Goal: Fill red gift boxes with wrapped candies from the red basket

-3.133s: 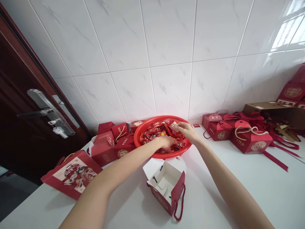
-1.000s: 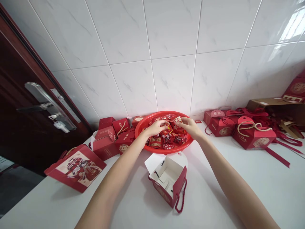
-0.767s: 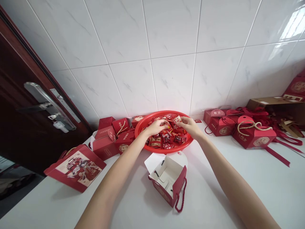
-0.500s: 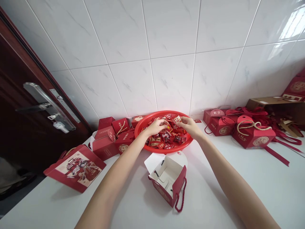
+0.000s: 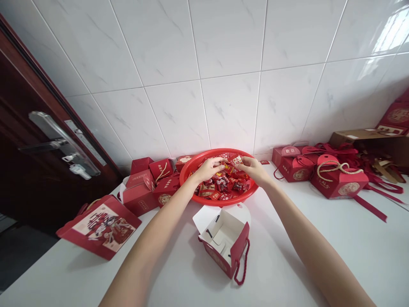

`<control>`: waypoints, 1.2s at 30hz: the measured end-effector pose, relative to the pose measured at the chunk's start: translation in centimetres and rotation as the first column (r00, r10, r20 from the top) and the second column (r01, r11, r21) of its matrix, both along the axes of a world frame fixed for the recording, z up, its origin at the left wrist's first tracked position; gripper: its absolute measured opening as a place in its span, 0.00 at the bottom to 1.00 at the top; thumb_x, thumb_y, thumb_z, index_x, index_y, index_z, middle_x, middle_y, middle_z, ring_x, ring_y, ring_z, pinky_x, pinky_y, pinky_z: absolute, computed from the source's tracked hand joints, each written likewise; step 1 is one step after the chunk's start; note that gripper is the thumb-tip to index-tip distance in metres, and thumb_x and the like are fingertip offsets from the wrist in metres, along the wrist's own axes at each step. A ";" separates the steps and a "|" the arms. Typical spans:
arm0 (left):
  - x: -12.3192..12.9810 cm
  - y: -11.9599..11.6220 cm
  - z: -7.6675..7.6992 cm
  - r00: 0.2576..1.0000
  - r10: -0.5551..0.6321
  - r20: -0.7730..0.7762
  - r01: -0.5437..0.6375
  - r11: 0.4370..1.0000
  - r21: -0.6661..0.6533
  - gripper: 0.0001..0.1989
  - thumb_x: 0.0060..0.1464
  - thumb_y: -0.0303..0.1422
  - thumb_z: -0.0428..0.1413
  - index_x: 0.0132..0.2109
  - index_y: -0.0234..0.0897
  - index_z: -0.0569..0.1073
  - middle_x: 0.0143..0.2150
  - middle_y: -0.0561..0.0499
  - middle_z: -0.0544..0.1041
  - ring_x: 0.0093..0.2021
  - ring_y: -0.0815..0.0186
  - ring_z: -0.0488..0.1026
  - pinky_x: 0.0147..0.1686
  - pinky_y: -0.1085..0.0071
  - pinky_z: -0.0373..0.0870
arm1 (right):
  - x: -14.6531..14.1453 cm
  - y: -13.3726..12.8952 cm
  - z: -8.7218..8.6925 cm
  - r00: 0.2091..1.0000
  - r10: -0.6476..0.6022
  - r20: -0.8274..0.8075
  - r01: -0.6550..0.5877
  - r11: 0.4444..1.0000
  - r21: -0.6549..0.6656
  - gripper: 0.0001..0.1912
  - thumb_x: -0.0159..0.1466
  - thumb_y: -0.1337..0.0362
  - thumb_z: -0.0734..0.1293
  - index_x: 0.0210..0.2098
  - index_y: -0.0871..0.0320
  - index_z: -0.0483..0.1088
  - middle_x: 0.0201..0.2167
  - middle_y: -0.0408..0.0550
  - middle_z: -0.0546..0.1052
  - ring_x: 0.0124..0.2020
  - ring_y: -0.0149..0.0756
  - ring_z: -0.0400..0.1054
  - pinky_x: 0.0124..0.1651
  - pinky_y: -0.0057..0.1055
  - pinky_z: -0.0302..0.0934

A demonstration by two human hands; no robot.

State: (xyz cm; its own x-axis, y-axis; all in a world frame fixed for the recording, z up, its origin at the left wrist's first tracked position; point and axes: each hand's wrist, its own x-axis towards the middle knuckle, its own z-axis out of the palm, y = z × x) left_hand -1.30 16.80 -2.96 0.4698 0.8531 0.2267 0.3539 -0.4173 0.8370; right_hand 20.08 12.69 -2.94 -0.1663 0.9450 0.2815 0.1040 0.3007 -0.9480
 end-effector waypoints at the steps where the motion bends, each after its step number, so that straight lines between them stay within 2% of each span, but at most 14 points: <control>1: 0.0 0.0 0.0 1.000 -0.002 -0.007 0.003 1.000 0.005 0.18 0.60 0.30 0.58 0.57 0.33 0.75 0.53 0.42 0.81 0.50 0.57 0.78 0.53 0.59 0.73 | 0.0 0.0 0.0 1.000 0.003 0.001 -0.003 1.000 -0.008 0.25 0.51 0.44 0.73 0.23 0.55 0.61 0.22 0.38 0.63 0.25 0.30 0.56 0.29 0.30 0.50; 7: 0.0 0.3 -0.3 0.999 -0.025 -0.036 0.026 0.999 0.020 0.21 0.60 0.35 0.59 0.58 0.32 0.74 0.53 0.42 0.80 0.49 0.57 0.78 0.51 0.61 0.73 | 0.1 0.0 -0.2 0.999 0.032 -0.008 -0.032 0.999 -0.018 0.21 0.53 0.47 0.73 0.24 0.56 0.63 0.22 0.39 0.66 0.25 0.30 0.58 0.30 0.31 0.53; 11: 0.1 0.1 -0.2 0.999 -0.031 -0.017 0.031 0.999 -0.010 0.22 0.60 0.35 0.58 0.60 0.32 0.74 0.50 0.43 0.81 0.49 0.58 0.77 0.51 0.63 0.72 | 0.1 0.2 -0.5 0.998 0.046 -0.041 -0.046 0.999 -0.009 0.20 0.52 0.48 0.75 0.26 0.56 0.68 0.22 0.40 0.70 0.27 0.34 0.64 0.31 0.33 0.60; 13: 0.2 -0.1 0.0 1.000 -0.030 -0.005 0.029 0.998 -0.053 0.24 0.60 0.33 0.57 0.62 0.32 0.71 0.46 0.44 0.82 0.46 0.60 0.77 0.50 0.65 0.71 | 0.1 0.3 -0.5 0.996 0.058 -0.067 -0.059 0.998 -0.015 0.19 0.51 0.48 0.76 0.29 0.56 0.71 0.24 0.42 0.73 0.29 0.36 0.68 0.33 0.34 0.63; 17: 0.2 -0.4 0.2 0.999 -0.019 -0.044 0.013 0.992 -0.122 0.32 0.60 0.33 0.57 0.69 0.31 0.62 0.33 0.52 0.79 0.34 0.65 0.73 0.41 0.67 0.71 | 0.2 0.3 -0.4 0.990 0.108 -0.087 -0.111 0.993 -0.035 0.19 0.51 0.49 0.77 0.33 0.57 0.76 0.30 0.46 0.79 0.35 0.42 0.73 0.38 0.37 0.68; 20: 0.1 -0.6 0.3 0.998 -0.035 -0.046 0.029 0.992 -0.124 0.32 0.59 0.33 0.57 0.69 0.33 0.62 0.31 0.54 0.77 0.31 0.67 0.71 0.37 0.70 0.70 | 0.3 0.1 -0.1 0.982 0.155 -0.107 -0.161 0.986 -0.053 0.20 0.50 0.50 0.78 0.36 0.57 0.78 0.34 0.48 0.81 0.39 0.44 0.75 0.43 0.39 0.69; 23: 0.1 -0.8 0.4 0.998 -0.045 -0.031 0.042 0.994 -0.104 0.30 0.58 0.34 0.58 0.66 0.35 0.66 0.33 0.52 0.79 0.32 0.66 0.73 0.37 0.70 0.71 | 0.3 0.1 -0.1 0.978 0.169 -0.124 -0.178 0.982 -0.057 0.19 0.50 0.51 0.77 0.35 0.58 0.78 0.35 0.47 0.82 0.39 0.43 0.75 0.44 0.39 0.68; 26: 0.4 -0.8 0.6 0.999 -0.039 -0.005 0.039 0.996 -0.075 0.26 0.58 0.32 0.56 0.64 0.36 0.69 0.40 0.49 0.81 0.40 0.63 0.76 0.43 0.68 0.73 | 0.3 0.4 -0.4 0.985 0.113 -0.134 -0.121 0.992 -0.048 0.17 0.48 0.52 0.78 0.29 0.58 0.76 0.28 0.44 0.79 0.33 0.39 0.73 0.39 0.36 0.67; 28: 0.6 -0.6 0.5 1.000 0.006 -0.004 -0.006 0.998 -0.059 0.24 0.58 0.28 0.52 0.62 0.36 0.71 0.44 0.47 0.81 0.44 0.63 0.78 0.48 0.67 0.73 | 0.3 0.7 -0.6 0.981 0.083 -0.176 -0.093 0.994 -0.052 0.17 0.48 0.53 0.78 0.29 0.58 0.76 0.28 0.45 0.79 0.32 0.39 0.73 0.38 0.36 0.68; 31: 0.7 0.3 0.0 0.985 0.113 -0.130 -0.116 0.993 -0.021 0.24 0.55 0.22 0.47 0.56 0.34 0.74 0.46 0.45 0.82 0.47 0.62 0.79 0.49 0.66 0.75 | 0.3 0.9 -0.7 0.952 0.063 -0.298 -0.091 0.993 -0.079 0.19 0.47 0.52 0.78 0.33 0.57 0.77 0.33 0.48 0.81 0.36 0.41 0.74 0.39 0.37 0.70; 36: -0.3 1.8 -0.3 0.933 0.189 -0.306 -0.172 0.982 0.084 0.17 0.48 0.21 0.53 0.44 0.36 0.80 0.47 0.46 0.83 0.51 0.56 0.78 0.52 0.63 0.74 | 0.3 1.0 -0.3 0.911 0.012 -0.413 -0.070 0.990 -0.124 0.20 0.45 0.53 0.78 0.33 0.55 0.76 0.37 0.48 0.82 0.39 0.41 0.75 0.38 0.34 0.70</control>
